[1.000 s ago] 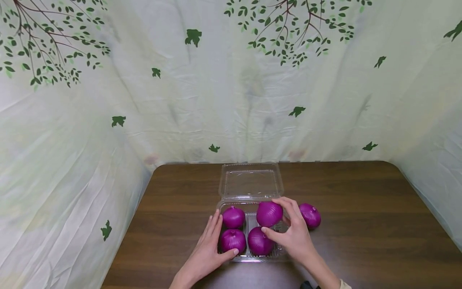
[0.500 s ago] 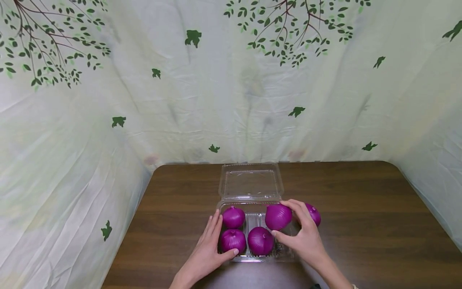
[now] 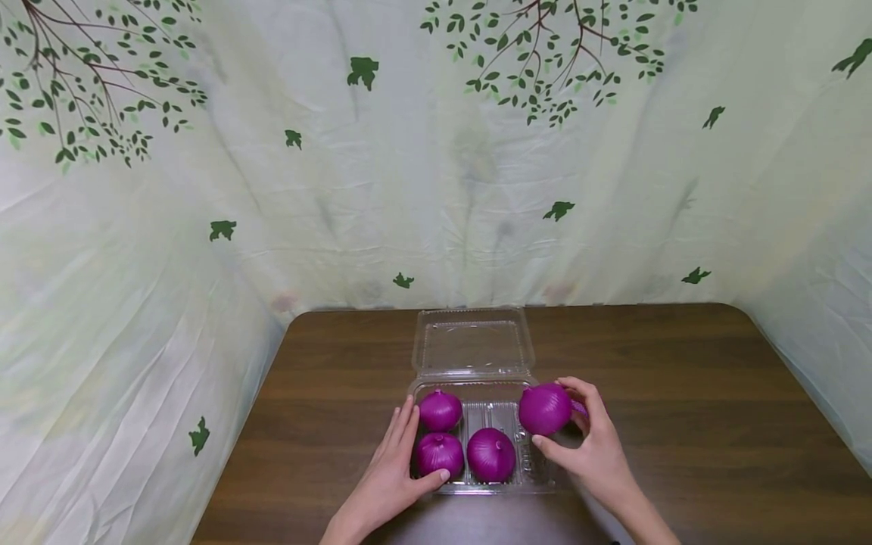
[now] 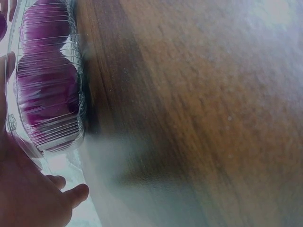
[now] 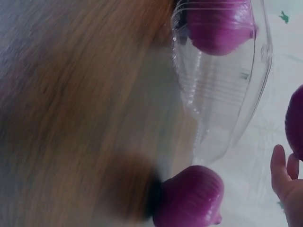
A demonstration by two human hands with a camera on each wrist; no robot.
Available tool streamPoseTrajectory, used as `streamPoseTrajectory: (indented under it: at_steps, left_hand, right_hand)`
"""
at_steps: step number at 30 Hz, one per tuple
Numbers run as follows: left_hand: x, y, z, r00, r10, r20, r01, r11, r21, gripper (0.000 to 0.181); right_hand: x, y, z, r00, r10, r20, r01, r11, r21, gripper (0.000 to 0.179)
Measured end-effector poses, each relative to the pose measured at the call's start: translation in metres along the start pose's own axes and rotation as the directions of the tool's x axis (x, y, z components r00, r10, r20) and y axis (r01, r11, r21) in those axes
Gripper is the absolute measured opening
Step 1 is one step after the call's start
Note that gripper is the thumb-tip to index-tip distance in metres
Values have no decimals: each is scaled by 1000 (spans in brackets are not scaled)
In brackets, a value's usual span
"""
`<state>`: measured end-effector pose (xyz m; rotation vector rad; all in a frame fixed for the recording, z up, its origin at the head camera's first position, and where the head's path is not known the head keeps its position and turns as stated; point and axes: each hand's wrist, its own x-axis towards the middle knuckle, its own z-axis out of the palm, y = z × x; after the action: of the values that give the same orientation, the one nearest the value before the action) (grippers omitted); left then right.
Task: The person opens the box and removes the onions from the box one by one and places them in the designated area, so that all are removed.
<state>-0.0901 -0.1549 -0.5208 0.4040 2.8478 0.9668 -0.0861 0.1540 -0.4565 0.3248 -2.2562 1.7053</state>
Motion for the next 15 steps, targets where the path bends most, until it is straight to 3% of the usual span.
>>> streamPoseTrajectory:
  at_steps: [3, 10, 15]
  left_hand:
    - [0, 0, 0, 1000, 0, 1, 0, 1000, -9, 111]
    - [-1, 2, -1, 1000, 1, -2, -1, 1000, -3, 110]
    - [-2, 3, -2, 1000, 2, -2, -2, 1000, -7, 109]
  right_hand:
    - [0, 0, -4, 1000, 20, -8, -20, 999, 37, 79]
    - [-2, 33, -15, 1000, 7, -21, -7, 1000, 10, 86]
    - [-1, 39, -25, 1000, -4, -12, 5, 999, 53, 85]
